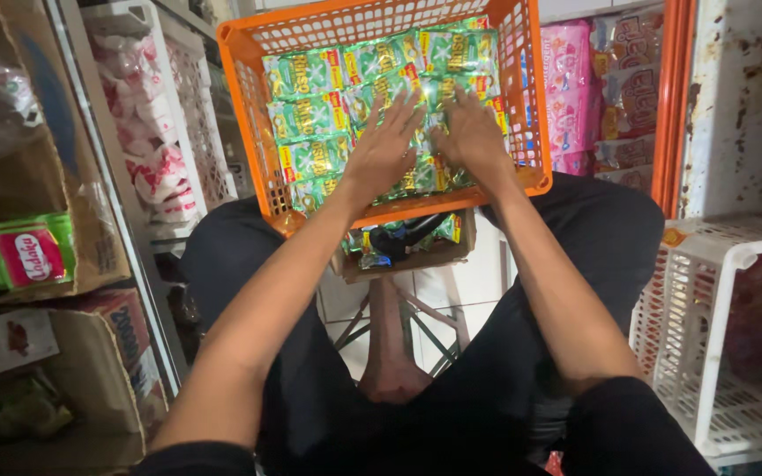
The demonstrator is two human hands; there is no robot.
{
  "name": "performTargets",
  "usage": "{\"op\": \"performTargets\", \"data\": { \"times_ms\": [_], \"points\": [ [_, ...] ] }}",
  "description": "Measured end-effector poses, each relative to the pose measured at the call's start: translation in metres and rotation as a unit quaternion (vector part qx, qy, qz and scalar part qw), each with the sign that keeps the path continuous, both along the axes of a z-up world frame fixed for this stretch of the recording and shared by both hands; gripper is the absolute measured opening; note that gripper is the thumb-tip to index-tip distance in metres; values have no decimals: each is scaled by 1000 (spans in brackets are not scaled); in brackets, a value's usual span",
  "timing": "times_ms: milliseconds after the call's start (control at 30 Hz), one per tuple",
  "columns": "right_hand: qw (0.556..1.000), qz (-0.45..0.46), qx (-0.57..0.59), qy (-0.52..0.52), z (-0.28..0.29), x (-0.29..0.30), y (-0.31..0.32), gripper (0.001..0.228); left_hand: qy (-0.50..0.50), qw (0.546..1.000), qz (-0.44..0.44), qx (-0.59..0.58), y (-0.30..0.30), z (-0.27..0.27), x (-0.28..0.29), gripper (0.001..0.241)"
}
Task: The person uses a handheld scanner to scan individual packets of detergent and snacks, transferring them between baskets and boxes while sitting on the floor of a store.
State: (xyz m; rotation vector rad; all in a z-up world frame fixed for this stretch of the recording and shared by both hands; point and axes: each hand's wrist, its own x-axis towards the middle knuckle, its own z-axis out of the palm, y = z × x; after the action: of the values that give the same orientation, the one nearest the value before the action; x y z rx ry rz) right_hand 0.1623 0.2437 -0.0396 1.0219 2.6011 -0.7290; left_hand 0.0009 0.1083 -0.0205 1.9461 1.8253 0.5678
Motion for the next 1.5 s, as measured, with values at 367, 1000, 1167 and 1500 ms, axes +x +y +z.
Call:
{"op": "performTargets", "data": {
  "times_ms": [367, 1000, 1167, 1500],
  "points": [
    [992, -116, 49, 32, 7, -12, -9, 80, 44, 995, 10, -90, -1, -11, -6, 66],
    [987, -35, 110, 113, -23, -32, 14, 80, 27, 989, 104, -103, 26, -22, -52, 85],
    [987, -111, 12, 114, -16, -44, 16, 84, 6, 986, 162, -47, 30, -19, -67, 70],
    [984, -24, -15, 176, -15, -70, 7, 77, 94, 916, 304, -243, 6, -65, -86, 75]
  ]
}}
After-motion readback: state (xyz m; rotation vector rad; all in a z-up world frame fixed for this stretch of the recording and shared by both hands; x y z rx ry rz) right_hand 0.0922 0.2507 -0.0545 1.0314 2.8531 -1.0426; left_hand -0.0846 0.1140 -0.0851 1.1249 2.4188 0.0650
